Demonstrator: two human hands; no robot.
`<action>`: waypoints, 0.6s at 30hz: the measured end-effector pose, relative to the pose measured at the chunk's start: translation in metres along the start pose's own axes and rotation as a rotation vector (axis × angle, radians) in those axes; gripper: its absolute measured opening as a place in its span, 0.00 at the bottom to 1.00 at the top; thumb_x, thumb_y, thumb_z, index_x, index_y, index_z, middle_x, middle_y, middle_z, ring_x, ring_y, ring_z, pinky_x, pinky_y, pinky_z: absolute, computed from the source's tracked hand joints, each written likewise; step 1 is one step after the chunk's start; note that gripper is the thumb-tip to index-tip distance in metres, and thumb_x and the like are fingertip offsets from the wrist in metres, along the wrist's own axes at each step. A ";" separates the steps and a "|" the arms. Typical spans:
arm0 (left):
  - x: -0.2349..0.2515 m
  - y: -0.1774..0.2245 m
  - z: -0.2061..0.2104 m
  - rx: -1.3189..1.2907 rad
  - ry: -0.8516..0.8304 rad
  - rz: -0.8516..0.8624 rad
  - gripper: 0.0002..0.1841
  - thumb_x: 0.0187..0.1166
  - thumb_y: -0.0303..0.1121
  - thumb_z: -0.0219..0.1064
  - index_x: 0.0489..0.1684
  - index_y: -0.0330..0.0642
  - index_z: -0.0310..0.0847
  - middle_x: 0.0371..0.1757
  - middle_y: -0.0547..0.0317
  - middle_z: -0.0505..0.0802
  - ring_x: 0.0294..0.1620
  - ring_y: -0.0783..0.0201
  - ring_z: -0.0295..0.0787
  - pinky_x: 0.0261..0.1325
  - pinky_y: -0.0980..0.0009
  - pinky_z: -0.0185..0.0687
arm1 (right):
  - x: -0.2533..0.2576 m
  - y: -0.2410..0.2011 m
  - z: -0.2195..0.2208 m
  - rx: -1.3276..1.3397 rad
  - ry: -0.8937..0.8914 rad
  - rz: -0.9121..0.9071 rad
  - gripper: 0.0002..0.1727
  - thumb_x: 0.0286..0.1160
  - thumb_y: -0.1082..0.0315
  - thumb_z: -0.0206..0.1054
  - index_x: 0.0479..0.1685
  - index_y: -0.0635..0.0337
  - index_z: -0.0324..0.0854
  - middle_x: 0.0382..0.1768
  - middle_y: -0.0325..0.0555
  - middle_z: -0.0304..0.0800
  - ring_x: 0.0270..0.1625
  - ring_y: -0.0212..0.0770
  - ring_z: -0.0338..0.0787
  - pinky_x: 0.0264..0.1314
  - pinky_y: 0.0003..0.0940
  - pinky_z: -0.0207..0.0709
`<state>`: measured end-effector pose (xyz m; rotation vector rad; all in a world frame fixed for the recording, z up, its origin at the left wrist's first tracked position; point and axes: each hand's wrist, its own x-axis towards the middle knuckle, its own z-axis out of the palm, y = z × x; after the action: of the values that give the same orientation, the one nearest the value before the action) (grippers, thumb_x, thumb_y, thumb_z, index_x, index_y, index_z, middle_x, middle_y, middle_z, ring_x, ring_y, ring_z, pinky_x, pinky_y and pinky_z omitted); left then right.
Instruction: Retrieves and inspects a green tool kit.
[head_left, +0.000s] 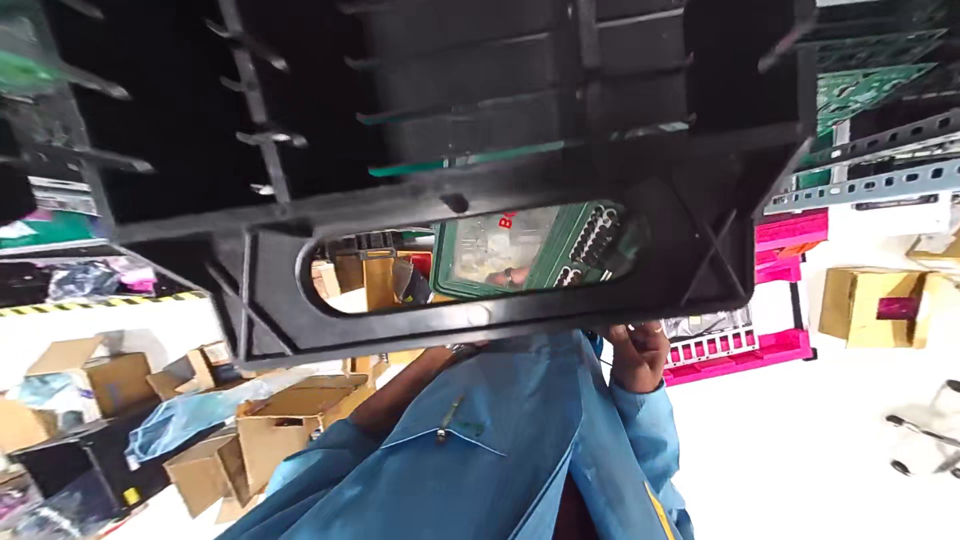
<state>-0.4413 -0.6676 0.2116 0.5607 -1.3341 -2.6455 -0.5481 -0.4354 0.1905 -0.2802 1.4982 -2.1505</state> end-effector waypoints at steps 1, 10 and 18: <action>-0.005 0.002 0.004 0.023 -0.027 0.030 0.21 0.72 0.23 0.76 0.64 0.41 0.84 0.58 0.61 0.95 0.61 0.64 0.91 0.69 0.60 0.88 | -0.006 -0.005 0.000 0.000 -0.003 -0.007 0.38 0.76 0.75 0.71 0.87 0.66 0.59 0.68 0.44 0.89 0.61 0.44 0.94 0.62 0.48 0.92; -0.032 0.008 0.029 0.078 -0.099 0.187 0.21 0.72 0.21 0.75 0.65 0.46 0.84 0.62 0.63 0.93 0.65 0.67 0.89 0.73 0.62 0.84 | -0.039 -0.029 -0.004 0.050 -0.048 -0.020 0.36 0.78 0.73 0.71 0.88 0.59 0.64 0.71 0.44 0.87 0.64 0.42 0.93 0.65 0.44 0.90; -0.053 0.008 0.048 0.035 -0.101 0.213 0.23 0.73 0.21 0.74 0.68 0.48 0.83 0.64 0.64 0.92 0.65 0.67 0.89 0.74 0.64 0.83 | -0.052 -0.051 -0.012 0.052 -0.127 -0.037 0.35 0.78 0.71 0.72 0.86 0.60 0.67 0.72 0.46 0.86 0.65 0.40 0.92 0.68 0.38 0.88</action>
<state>-0.4110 -0.6223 0.2580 0.2740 -1.3852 -2.5112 -0.5232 -0.3854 0.2388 -0.4215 1.3745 -2.1534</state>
